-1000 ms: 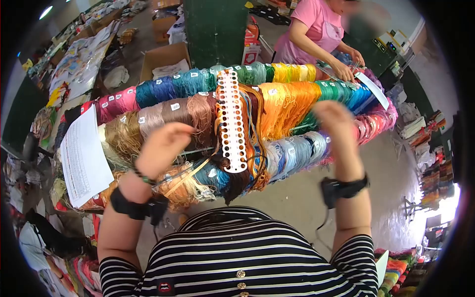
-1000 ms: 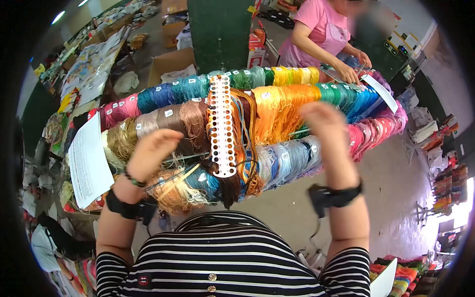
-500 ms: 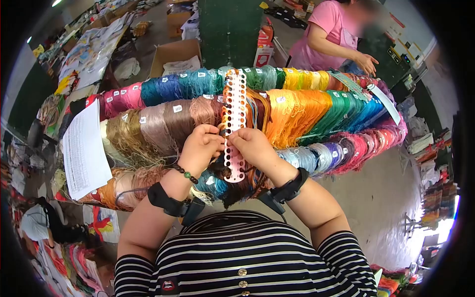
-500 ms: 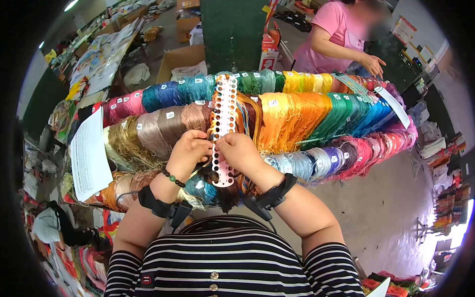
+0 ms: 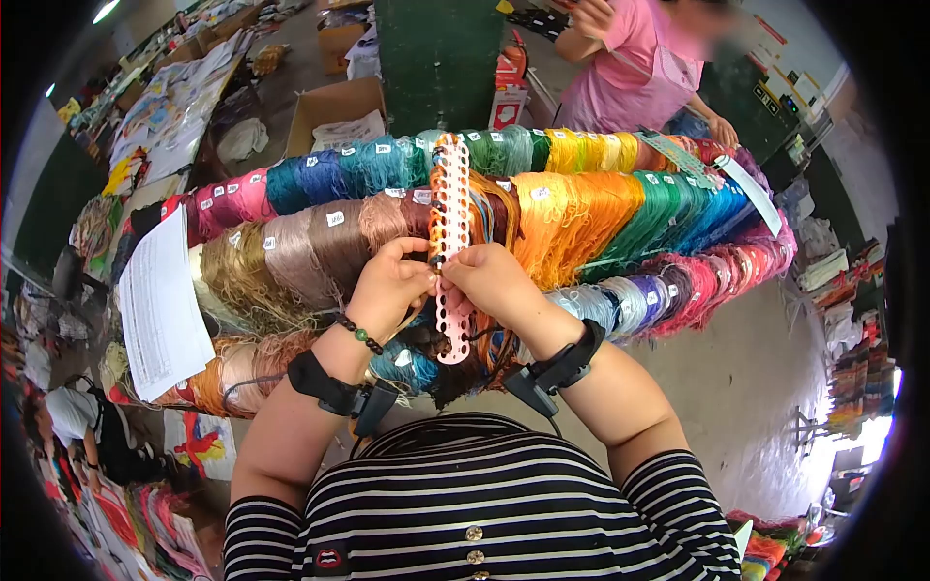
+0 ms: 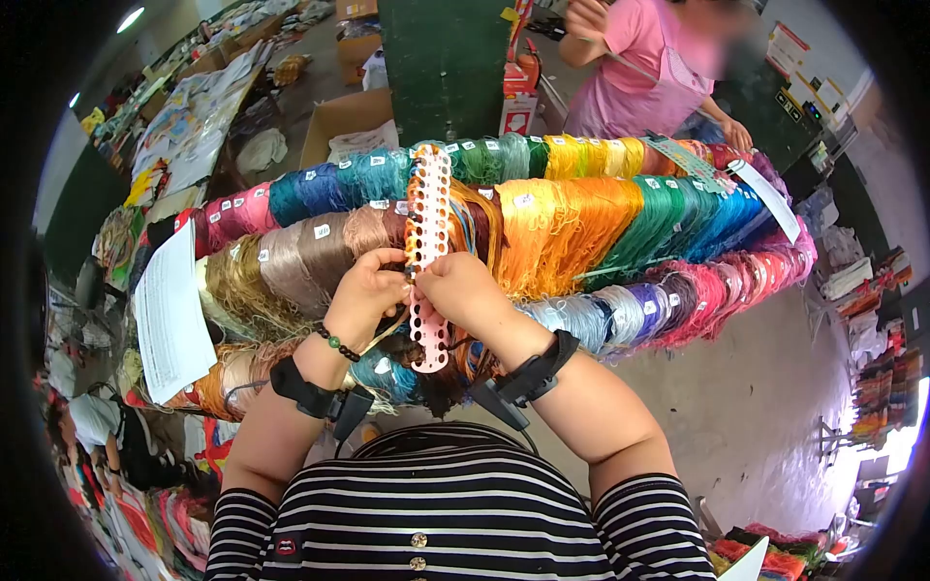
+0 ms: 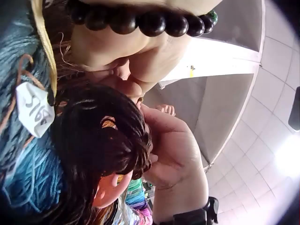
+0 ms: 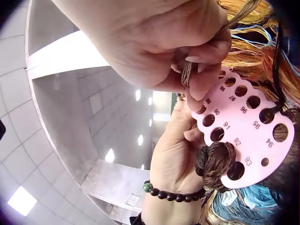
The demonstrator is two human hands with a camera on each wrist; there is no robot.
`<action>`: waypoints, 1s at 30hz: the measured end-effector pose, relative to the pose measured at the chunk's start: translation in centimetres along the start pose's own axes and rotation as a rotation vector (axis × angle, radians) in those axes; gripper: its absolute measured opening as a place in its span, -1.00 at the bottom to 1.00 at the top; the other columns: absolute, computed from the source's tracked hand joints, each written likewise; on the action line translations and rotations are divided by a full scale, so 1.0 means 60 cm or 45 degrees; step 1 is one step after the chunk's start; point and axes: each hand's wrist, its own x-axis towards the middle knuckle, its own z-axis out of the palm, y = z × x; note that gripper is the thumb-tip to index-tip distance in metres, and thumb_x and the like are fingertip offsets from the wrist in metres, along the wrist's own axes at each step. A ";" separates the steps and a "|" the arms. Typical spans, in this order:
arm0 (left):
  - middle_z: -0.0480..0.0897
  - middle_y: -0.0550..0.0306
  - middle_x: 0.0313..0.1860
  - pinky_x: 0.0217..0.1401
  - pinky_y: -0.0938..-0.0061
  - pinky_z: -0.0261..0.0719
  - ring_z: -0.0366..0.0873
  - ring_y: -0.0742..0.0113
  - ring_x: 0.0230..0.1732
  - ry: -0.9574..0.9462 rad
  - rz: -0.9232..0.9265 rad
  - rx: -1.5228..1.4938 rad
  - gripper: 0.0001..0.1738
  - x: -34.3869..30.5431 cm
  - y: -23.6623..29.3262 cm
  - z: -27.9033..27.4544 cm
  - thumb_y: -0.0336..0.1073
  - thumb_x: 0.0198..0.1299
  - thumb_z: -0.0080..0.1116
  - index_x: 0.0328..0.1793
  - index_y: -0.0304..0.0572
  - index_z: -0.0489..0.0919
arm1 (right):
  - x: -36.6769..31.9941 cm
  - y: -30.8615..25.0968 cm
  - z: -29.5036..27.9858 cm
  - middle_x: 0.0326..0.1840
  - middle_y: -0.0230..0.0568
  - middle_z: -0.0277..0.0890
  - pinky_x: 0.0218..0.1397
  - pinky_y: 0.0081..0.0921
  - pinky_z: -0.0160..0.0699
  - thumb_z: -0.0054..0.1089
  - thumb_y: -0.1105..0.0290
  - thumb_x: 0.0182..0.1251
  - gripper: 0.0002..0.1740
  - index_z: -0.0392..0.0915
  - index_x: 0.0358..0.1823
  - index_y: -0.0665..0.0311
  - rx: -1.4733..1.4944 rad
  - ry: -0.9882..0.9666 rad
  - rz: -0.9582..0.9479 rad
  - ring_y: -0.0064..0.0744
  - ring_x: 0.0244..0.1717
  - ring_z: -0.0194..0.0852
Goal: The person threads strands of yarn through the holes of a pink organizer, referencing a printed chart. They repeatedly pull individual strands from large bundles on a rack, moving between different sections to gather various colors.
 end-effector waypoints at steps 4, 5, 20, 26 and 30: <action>0.60 0.22 -0.36 -0.39 0.66 0.47 0.55 0.56 -0.36 0.046 0.017 0.207 -0.55 0.003 -0.002 0.000 -0.60 0.12 0.10 0.17 -0.31 0.37 | 0.002 0.001 0.006 -0.59 -0.23 0.57 -0.52 -0.52 0.54 0.06 0.35 0.36 -0.72 0.59 -0.43 0.38 -0.147 0.030 -0.075 -0.43 -0.62 0.57; 0.61 0.22 -0.36 -0.37 0.65 0.49 0.56 0.56 -0.35 0.067 0.020 0.248 -0.55 0.004 -0.003 0.000 -0.61 0.11 0.10 0.16 -0.31 0.38 | 0.003 0.007 0.006 -0.58 -0.23 0.58 -0.51 -0.53 0.54 0.06 0.33 0.38 -0.73 0.58 -0.41 0.37 -0.141 0.028 -0.082 -0.44 -0.61 0.57; 0.67 0.14 -0.06 -0.46 0.82 0.33 0.61 0.56 -0.20 -0.127 0.054 -0.327 -0.66 -0.023 0.014 -0.017 -0.41 0.31 0.16 0.19 -0.18 0.44 | 0.002 0.058 0.000 -0.43 -0.30 0.51 -0.36 -0.61 0.49 -0.08 0.45 0.49 -0.95 0.34 -0.13 0.25 0.391 -0.113 -0.180 -0.54 -0.45 0.50; 0.67 0.05 -0.01 -0.24 0.64 0.58 0.60 0.50 -0.24 -0.153 0.169 -0.065 -0.57 -0.017 -0.013 -0.001 -0.53 0.30 0.09 0.30 -0.32 0.39 | -0.014 0.053 -0.005 -0.40 -0.29 0.53 -0.35 -0.66 0.46 -0.08 0.48 0.46 -0.93 0.36 -0.10 0.26 0.612 -0.119 -0.179 -0.56 -0.41 0.51; 0.66 0.09 -0.10 -0.23 0.62 0.58 0.58 0.52 -0.28 -0.154 0.185 0.054 -0.49 -0.021 -0.004 0.008 -0.58 0.24 0.13 0.34 -0.35 0.36 | -0.018 0.051 -0.014 -0.37 -0.28 0.55 -0.35 -0.67 0.49 -0.04 0.48 0.45 -0.91 0.36 -0.08 0.27 0.581 -0.166 -0.182 -0.58 -0.39 0.52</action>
